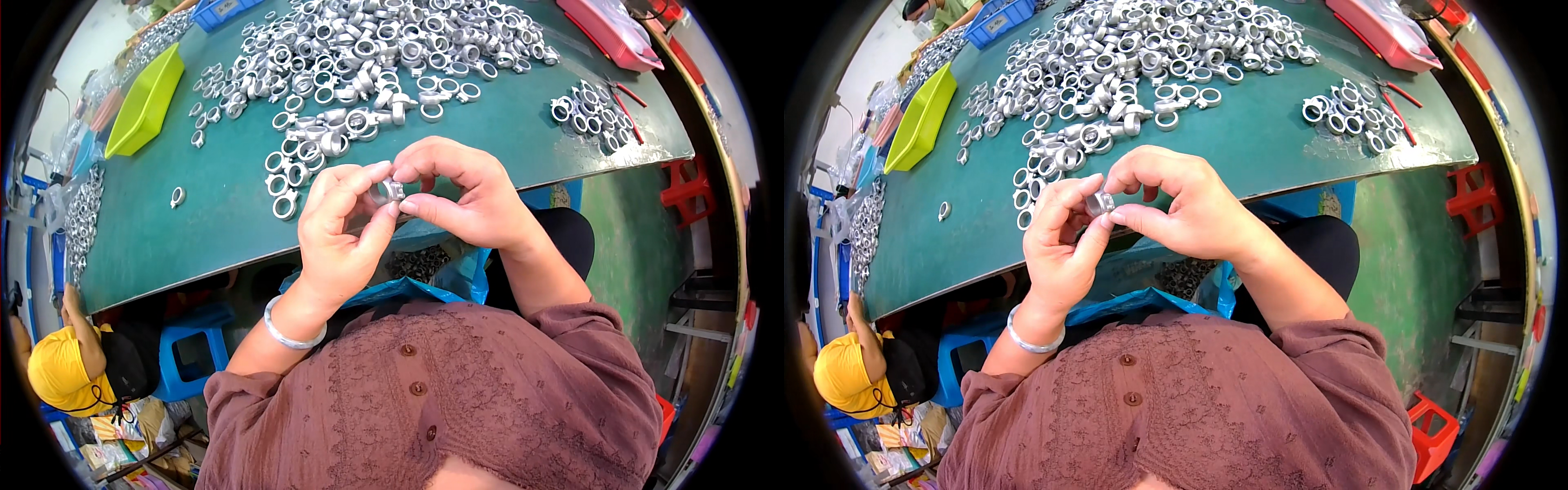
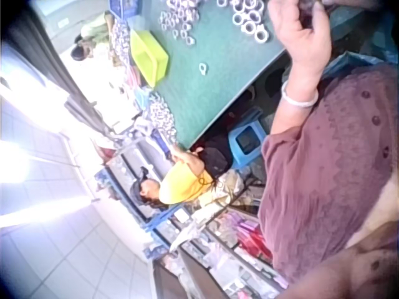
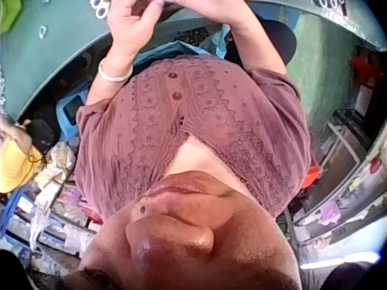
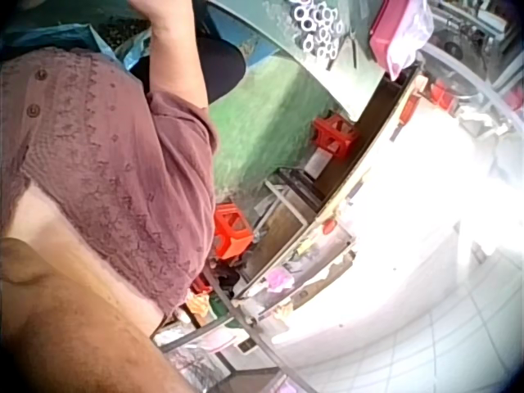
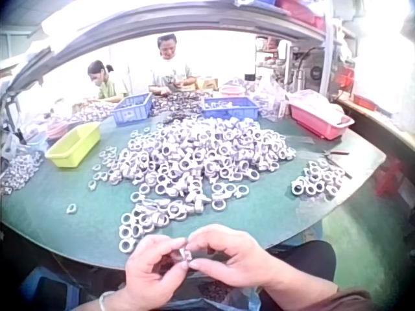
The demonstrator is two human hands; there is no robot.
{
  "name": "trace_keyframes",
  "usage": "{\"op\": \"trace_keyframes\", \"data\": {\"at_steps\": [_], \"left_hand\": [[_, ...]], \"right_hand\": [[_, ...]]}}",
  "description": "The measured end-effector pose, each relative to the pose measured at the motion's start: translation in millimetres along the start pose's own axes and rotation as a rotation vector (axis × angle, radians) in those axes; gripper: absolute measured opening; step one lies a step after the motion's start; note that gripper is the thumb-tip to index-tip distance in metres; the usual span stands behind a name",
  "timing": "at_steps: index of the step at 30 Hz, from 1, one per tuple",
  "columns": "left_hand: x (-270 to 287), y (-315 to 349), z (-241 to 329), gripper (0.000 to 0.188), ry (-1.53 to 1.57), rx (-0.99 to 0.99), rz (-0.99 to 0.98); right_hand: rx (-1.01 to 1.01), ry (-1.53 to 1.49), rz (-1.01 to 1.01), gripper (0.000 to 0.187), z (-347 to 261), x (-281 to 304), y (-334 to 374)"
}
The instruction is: The person holds metal rings by hand, turning them over and looking at both sides before placing them back on the table.
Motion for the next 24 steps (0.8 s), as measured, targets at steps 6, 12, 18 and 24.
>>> {"op": "trace_keyframes", "data": {"at_steps": [6,12,18,24], "left_hand": [[-2.6,-1.3,-2.1,0.047,0.022,0.015,0.092],[-2.9,-0.2,3.5,0.045,0.082,0.080,0.033],[-1.6,-1.2,8.4,0.038,0.193,0.149,-0.006],[2.0,-0.9,4.1,0.025,0.490,0.346,-0.048]], "right_hand": [[-0.087,-0.069,0.005,0.014,2.5,-0.8,2.2],[-0.253,-0.200,0.089,0.010,4.7,1.2,5.9],[-0.353,-0.337,0.051,0.011,5.3,2.3,5.8],[-0.350,-0.425,0.100,0.010,3.7,1.3,5.2]]}}
Point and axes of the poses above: each hand's wrist, its own y-axis away from the middle knuckle, its own x-axis out of the back of the hand, z = x × y, the point moved 1 cm from there along -y, towards the middle knuckle, and after that the axes turned 6 degrees about x, right-handed, at the moved point
